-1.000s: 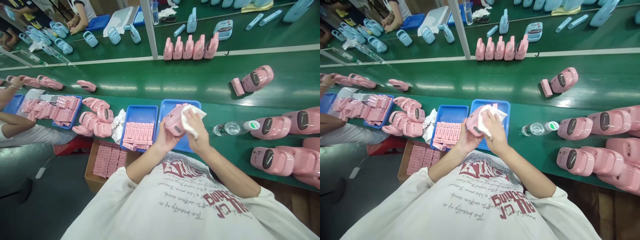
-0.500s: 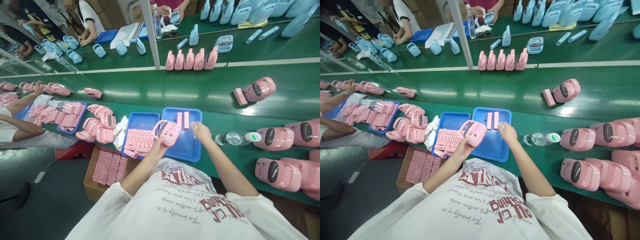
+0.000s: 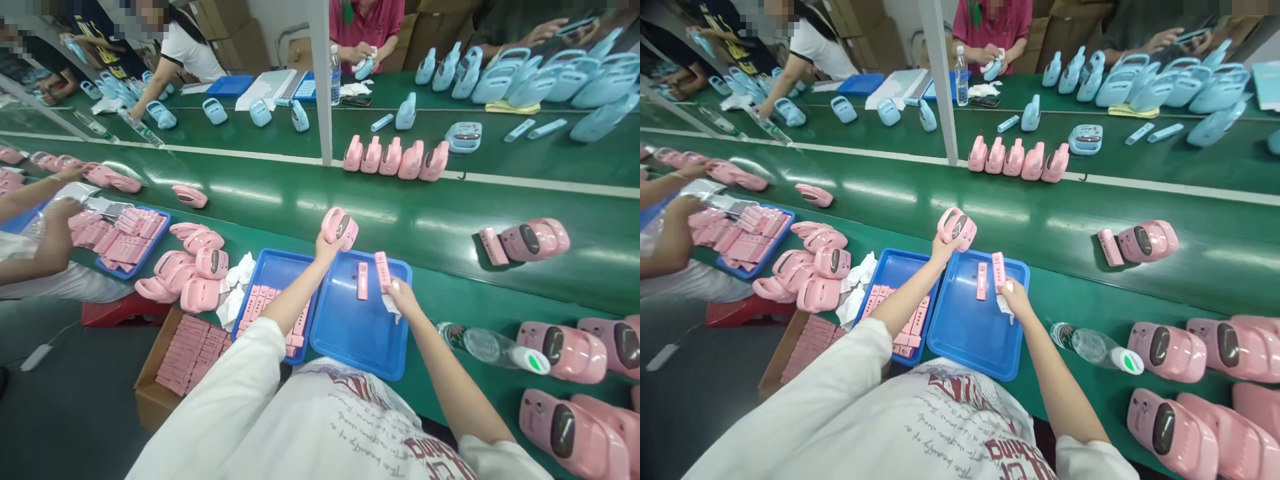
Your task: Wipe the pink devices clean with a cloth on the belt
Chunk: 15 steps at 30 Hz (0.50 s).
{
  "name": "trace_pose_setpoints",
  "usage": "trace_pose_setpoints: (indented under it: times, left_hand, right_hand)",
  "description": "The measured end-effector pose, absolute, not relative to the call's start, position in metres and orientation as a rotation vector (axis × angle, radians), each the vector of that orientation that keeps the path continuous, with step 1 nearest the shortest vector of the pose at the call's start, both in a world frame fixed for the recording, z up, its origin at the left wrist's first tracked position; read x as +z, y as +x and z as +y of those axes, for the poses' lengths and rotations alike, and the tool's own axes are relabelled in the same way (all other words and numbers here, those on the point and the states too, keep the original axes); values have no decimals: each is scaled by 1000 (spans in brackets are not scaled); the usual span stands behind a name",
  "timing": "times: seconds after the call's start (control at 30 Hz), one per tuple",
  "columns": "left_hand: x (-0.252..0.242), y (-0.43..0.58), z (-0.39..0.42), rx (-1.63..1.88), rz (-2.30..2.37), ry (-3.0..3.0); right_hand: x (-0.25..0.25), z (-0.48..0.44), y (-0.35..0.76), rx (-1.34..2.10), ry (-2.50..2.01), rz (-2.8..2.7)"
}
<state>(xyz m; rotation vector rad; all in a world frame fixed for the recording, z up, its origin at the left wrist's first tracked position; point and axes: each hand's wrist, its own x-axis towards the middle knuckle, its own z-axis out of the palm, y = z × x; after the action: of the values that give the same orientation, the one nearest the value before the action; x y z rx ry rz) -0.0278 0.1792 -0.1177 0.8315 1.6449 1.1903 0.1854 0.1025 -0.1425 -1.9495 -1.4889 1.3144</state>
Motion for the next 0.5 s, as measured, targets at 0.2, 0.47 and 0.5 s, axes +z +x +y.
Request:
trace_pose_setpoints:
  times: [0.2, 0.47, 0.5]
  left_hand:
    - [-148, -4, 250, 1050, 1734, 934]
    - [-156, -2, 231, 935, 1666, 1151]
    - [-152, -9, 219, 925, 1664, 1172]
  right_hand:
    - [-148, 192, 189, 1290, -2157, -1328]
    - [-167, 238, 176, 1123, -2144, -1216]
    - [-166, 234, 176, 1132, -2087, -1185]
